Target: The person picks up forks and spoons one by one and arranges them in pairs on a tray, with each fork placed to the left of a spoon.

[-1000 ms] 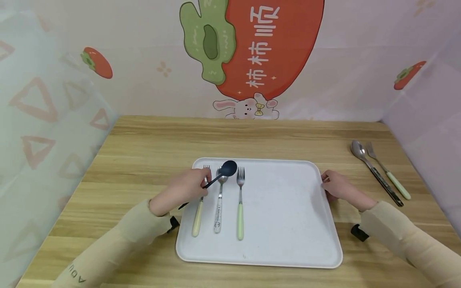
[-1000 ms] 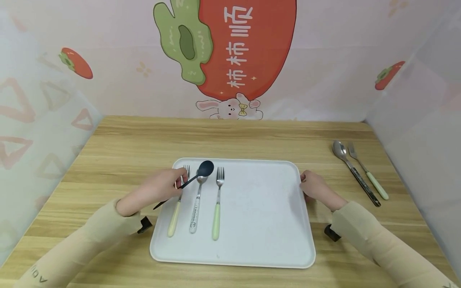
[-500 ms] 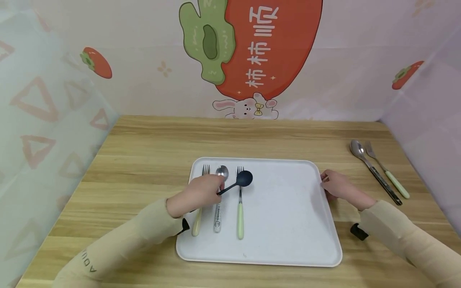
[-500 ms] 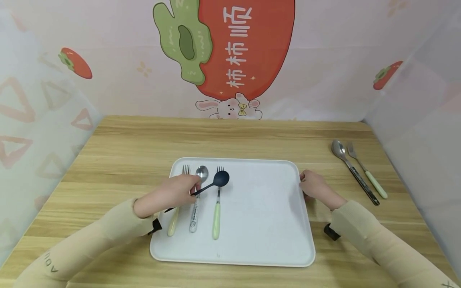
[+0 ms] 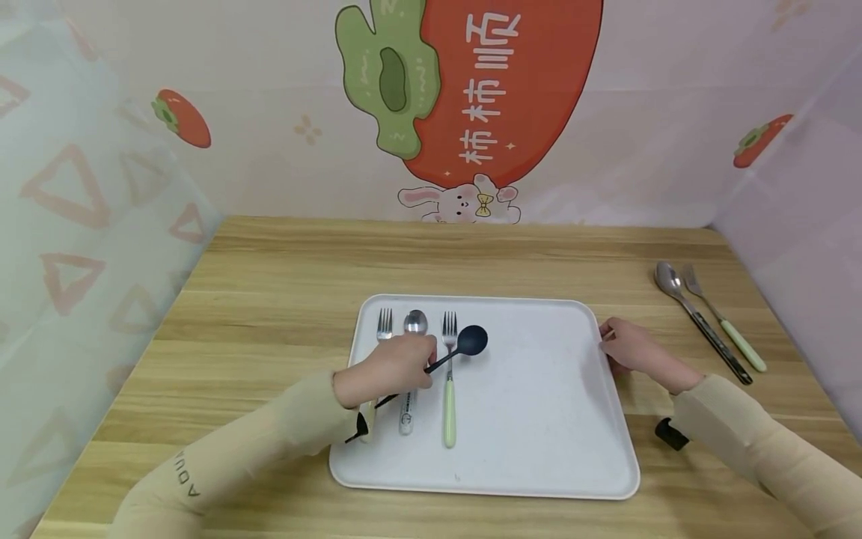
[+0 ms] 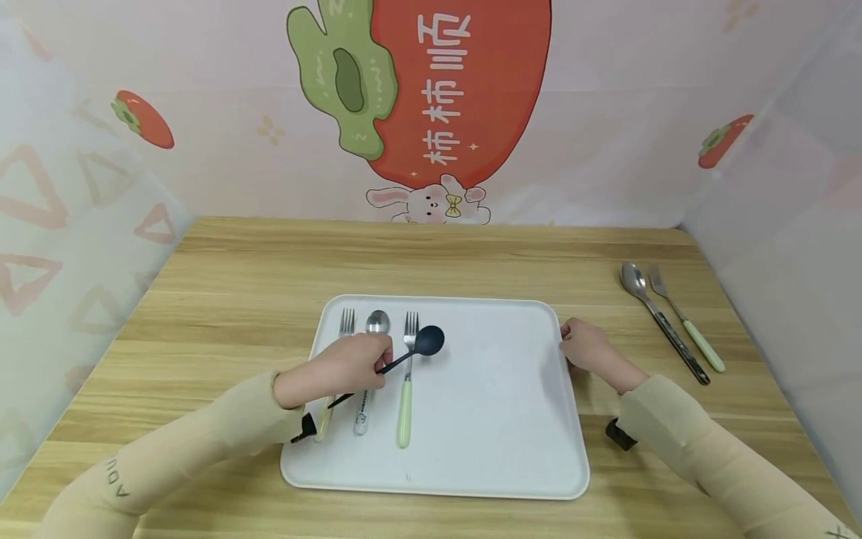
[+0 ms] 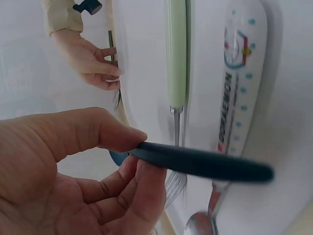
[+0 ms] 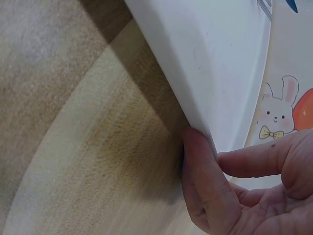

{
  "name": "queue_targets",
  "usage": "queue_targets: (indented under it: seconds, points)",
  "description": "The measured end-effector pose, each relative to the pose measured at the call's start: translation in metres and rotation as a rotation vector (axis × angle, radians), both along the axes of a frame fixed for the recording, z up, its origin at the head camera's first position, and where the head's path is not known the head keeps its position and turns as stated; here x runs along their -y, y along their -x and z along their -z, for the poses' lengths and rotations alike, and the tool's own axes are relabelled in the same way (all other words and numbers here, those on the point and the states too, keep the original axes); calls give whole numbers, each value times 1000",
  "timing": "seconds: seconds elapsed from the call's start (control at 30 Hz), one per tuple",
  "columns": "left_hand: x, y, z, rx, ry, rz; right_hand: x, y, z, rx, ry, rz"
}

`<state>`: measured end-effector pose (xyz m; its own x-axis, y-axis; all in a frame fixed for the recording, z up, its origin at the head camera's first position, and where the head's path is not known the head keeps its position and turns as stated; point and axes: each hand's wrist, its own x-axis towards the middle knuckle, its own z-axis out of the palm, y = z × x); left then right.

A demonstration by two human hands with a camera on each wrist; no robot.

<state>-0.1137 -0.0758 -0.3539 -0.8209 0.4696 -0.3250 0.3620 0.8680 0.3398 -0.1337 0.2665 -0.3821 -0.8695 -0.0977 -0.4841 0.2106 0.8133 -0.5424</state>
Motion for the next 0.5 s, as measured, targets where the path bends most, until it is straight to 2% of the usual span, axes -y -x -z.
queue_targets:
  seconds: [0.13,0.27,0.4,0.5]
  points:
    - [-6,1,5,56,-23,20,0,-1,-1,-18,-11,-10]
    - [-11,1,10,122,-88,42,1,-1,0,-15,-9,-4]
    - [-15,1,13,205,-174,15,0,0,1,-1,-3,7]
    - [-18,1,15,266,-233,-32,-1,1,1,-2,-2,7]
